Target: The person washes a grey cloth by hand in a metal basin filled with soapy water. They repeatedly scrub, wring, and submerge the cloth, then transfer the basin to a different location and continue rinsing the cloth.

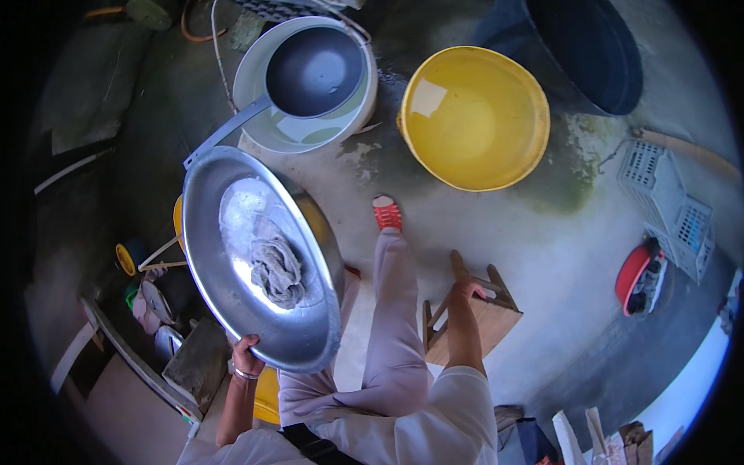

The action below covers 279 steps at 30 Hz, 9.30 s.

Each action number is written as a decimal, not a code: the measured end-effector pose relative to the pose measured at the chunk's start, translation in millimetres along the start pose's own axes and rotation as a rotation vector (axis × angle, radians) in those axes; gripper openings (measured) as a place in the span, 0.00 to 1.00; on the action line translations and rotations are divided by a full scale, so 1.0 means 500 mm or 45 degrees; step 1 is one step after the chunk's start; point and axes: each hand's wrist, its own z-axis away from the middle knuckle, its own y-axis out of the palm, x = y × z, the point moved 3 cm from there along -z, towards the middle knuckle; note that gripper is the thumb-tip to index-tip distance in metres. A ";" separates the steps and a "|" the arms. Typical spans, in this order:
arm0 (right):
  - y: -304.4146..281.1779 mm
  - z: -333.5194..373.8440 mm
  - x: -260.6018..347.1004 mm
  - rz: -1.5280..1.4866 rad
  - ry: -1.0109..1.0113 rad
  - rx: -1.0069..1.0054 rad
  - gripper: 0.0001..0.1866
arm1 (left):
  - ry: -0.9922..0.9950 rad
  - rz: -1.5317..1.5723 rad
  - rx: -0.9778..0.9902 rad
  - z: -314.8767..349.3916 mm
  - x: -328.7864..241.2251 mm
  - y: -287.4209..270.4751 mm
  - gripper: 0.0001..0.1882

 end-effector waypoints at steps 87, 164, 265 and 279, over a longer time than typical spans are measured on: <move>-0.680 0.667 0.608 -0.334 -1.793 -1.706 0.27 | 0.848 1.010 -0.079 -0.063 0.111 -0.177 0.01; -0.907 0.564 0.692 -2.613 -2.317 0.728 0.17 | 0.925 0.975 -0.414 -0.244 0.166 -0.109 0.16; -0.436 0.781 0.067 -1.064 -2.217 0.068 0.16 | 0.858 0.904 -0.134 -0.215 0.167 -0.101 0.23; -0.605 0.597 0.078 -1.821 -2.210 1.030 0.10 | 0.799 0.876 0.007 -0.244 0.180 -0.114 0.21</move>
